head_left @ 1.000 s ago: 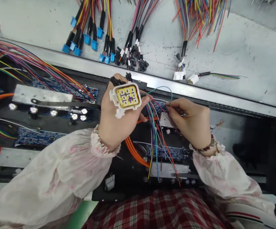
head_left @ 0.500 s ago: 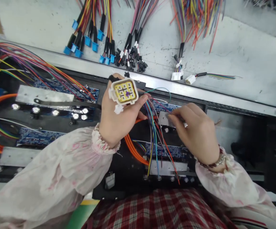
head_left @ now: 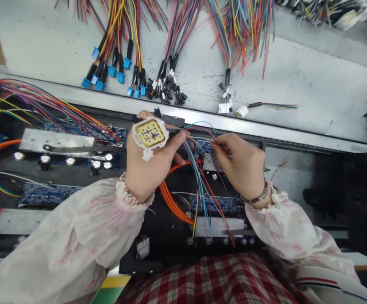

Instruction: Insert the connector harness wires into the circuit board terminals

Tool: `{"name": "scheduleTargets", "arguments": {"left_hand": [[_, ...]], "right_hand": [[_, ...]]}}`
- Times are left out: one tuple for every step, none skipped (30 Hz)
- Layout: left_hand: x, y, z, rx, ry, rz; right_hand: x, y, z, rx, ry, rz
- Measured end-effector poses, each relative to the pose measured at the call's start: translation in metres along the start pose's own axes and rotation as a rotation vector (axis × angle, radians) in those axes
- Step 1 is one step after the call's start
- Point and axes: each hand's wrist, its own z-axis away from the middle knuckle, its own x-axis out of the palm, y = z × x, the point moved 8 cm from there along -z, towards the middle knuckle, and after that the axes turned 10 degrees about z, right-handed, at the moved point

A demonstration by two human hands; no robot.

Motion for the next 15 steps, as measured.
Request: {"name": "scheduleTargets", "arguments": {"left_hand": [[-0.0006, 0.0017, 0.0004, 0.038, 0.002, 0.005], [-0.0006, 0.0032, 0.0008, 0.074, -0.005, 0.006], [0.0002, 0.0042, 0.0012, 0.102, -0.024, 0.005], [0.0009, 0.005, 0.0016, 0.127, -0.042, 0.007], [0.0013, 0.0058, 0.0019, 0.145, -0.054, 0.008], [0.0019, 0.0059, 0.0019, 0.152, -0.064, 0.002], [0.0022, 0.0059, 0.0017, 0.153, -0.067, -0.009], [0.0017, 0.0062, 0.0012, 0.156, -0.056, -0.02], [0.0008, 0.0062, 0.0004, 0.156, -0.037, -0.032], [0.0, 0.0057, -0.0006, 0.149, -0.018, -0.045], [-0.0004, 0.0045, -0.0017, 0.139, -0.004, -0.059], [-0.0003, 0.0031, -0.0026, 0.127, 0.002, -0.07], [0.0003, 0.0017, -0.0033, 0.116, 0.001, -0.08], [0.0016, 0.0001, -0.0038, 0.104, -0.012, -0.089], [0.0028, -0.0007, -0.0039, 0.099, -0.027, -0.092]], "right_hand": [[-0.0003, -0.0001, 0.0, 0.0, 0.002, -0.001], [-0.0004, -0.0003, -0.0001, -0.003, 0.006, -0.004], [-0.0005, -0.0005, -0.0002, -0.004, 0.01, -0.007], [-0.0005, -0.0005, -0.0003, -0.005, 0.015, -0.011], [-0.0005, -0.0005, -0.0003, -0.006, 0.019, -0.015], [-0.0004, -0.0005, -0.0003, -0.007, 0.021, -0.018], [-0.0002, -0.0005, -0.0003, -0.007, 0.021, -0.021], [-0.0001, -0.0004, -0.0003, -0.006, 0.022, -0.026], [-0.0003, -0.0002, -0.0004, -0.004, 0.028, -0.032], [-0.0007, 0.0, -0.0005, -0.003, 0.035, -0.037], [-0.001, -0.0001, -0.0007, -0.005, 0.041, -0.041], [-0.0011, -0.0002, -0.0008, -0.008, 0.045, -0.044], [-0.0011, -0.0003, -0.001, -0.012, 0.046, -0.045], [-0.0009, -0.0004, -0.0011, -0.016, 0.045, -0.045], [-0.0009, -0.0002, -0.0012, -0.015, 0.045, -0.045]]}}
